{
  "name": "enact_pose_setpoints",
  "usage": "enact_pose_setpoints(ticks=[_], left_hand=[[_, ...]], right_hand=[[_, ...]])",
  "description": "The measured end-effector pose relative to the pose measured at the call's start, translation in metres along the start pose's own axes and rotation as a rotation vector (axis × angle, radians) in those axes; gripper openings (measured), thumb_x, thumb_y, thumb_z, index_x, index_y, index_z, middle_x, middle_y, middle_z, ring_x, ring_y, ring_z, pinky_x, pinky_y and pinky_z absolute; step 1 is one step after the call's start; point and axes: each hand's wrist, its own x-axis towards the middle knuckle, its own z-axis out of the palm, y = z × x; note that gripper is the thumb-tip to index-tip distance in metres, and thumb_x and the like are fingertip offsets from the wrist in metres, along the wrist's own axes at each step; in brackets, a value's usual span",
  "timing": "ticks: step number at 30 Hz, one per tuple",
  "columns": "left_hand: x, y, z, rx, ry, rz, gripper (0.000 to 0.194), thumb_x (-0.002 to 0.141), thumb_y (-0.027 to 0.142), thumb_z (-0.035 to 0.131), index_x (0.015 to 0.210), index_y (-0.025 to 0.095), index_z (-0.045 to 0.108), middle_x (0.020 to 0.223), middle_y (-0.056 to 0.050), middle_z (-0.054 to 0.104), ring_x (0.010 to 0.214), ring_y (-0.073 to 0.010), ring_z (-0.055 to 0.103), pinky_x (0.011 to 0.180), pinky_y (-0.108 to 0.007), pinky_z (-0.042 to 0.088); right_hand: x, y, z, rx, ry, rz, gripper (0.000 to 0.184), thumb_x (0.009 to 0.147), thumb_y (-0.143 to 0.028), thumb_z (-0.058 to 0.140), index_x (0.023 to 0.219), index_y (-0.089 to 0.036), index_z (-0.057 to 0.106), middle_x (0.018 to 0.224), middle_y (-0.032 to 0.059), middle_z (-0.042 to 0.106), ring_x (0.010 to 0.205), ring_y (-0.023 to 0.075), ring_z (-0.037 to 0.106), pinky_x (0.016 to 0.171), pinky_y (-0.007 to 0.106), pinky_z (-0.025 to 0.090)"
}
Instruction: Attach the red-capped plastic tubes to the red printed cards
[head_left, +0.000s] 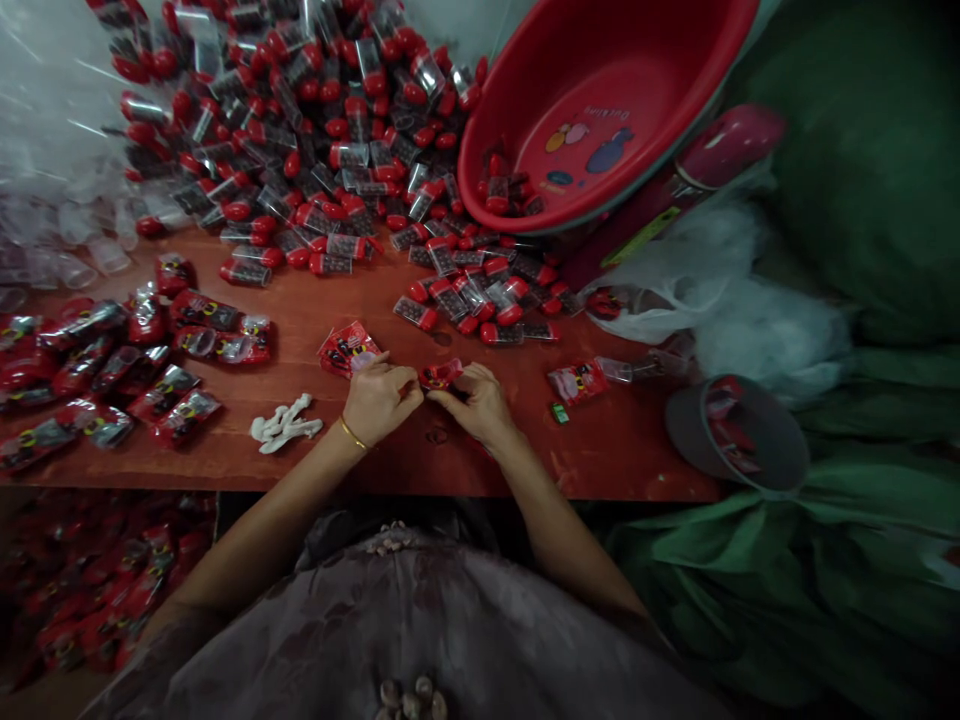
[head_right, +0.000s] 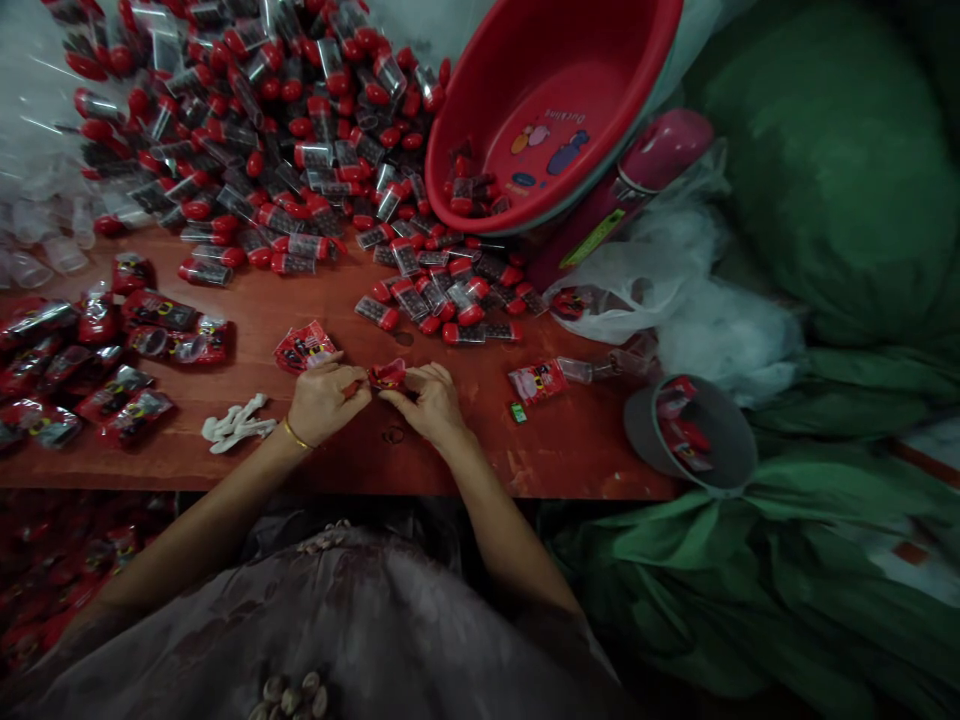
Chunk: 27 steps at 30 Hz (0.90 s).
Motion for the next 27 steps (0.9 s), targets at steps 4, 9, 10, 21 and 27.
enact_pose_setpoints(ticks=[4,9,10,21,27], left_hand=[[0.001,0.0,0.0,-0.009,-0.016,-0.031,0.019,0.077,0.022,0.048,0.072,0.02,0.066,0.063,-0.001,0.068,0.061,-0.0156,0.063,0.092,-0.038,0.047],[-0.007,-0.003,0.008,-0.012,-0.043,-0.035,0.018,0.076,0.021,0.049,0.071,0.02,0.065,0.064,-0.002,0.068,0.062,-0.0167,0.063,0.093,-0.04,0.046],[-0.01,-0.003,0.01,-0.016,-0.058,-0.037,0.017,0.076,0.02,0.049,0.07,0.02,0.065,0.065,-0.003,0.068,0.062,-0.0169,0.063,0.094,-0.039,0.045],[0.002,0.018,-0.009,-0.474,-0.135,-0.229,0.03,0.078,0.037,0.056,0.097,0.016,0.066,0.094,-0.008,0.07,0.086,-0.0213,0.064,0.079,-0.03,0.047],[0.002,0.021,-0.001,-0.713,0.176,-0.582,0.032,0.081,0.038,0.052,0.057,0.017,0.057,0.051,0.003,0.05,0.053,-0.0108,0.044,0.053,-0.022,0.034]], right_hand=[[-0.001,-0.004,-0.002,-0.027,-0.05,0.043,0.023,0.079,-0.043,0.064,0.077,-0.022,0.071,0.068,0.0022,0.066,0.071,0.0179,0.057,0.073,0.032,0.041],[-0.001,-0.006,-0.002,-0.047,-0.069,0.113,0.02,0.079,-0.042,0.064,0.078,-0.023,0.071,0.071,0.0028,0.068,0.074,0.0186,0.057,0.077,0.033,0.041],[0.0,-0.006,-0.002,-0.055,-0.066,0.128,0.02,0.078,-0.042,0.065,0.075,-0.023,0.07,0.071,0.0027,0.068,0.075,0.0188,0.057,0.078,0.034,0.042],[-0.012,-0.015,0.019,0.003,-0.066,0.069,0.016,0.082,-0.033,0.058,0.087,-0.02,0.065,0.085,0.0055,0.066,0.089,0.0216,0.056,0.101,0.048,0.032],[-0.016,-0.039,0.024,0.15,-0.082,0.228,0.018,0.084,-0.035,0.054,0.091,-0.019,0.059,0.081,0.0045,0.066,0.073,0.0181,0.058,0.075,0.032,0.046]])
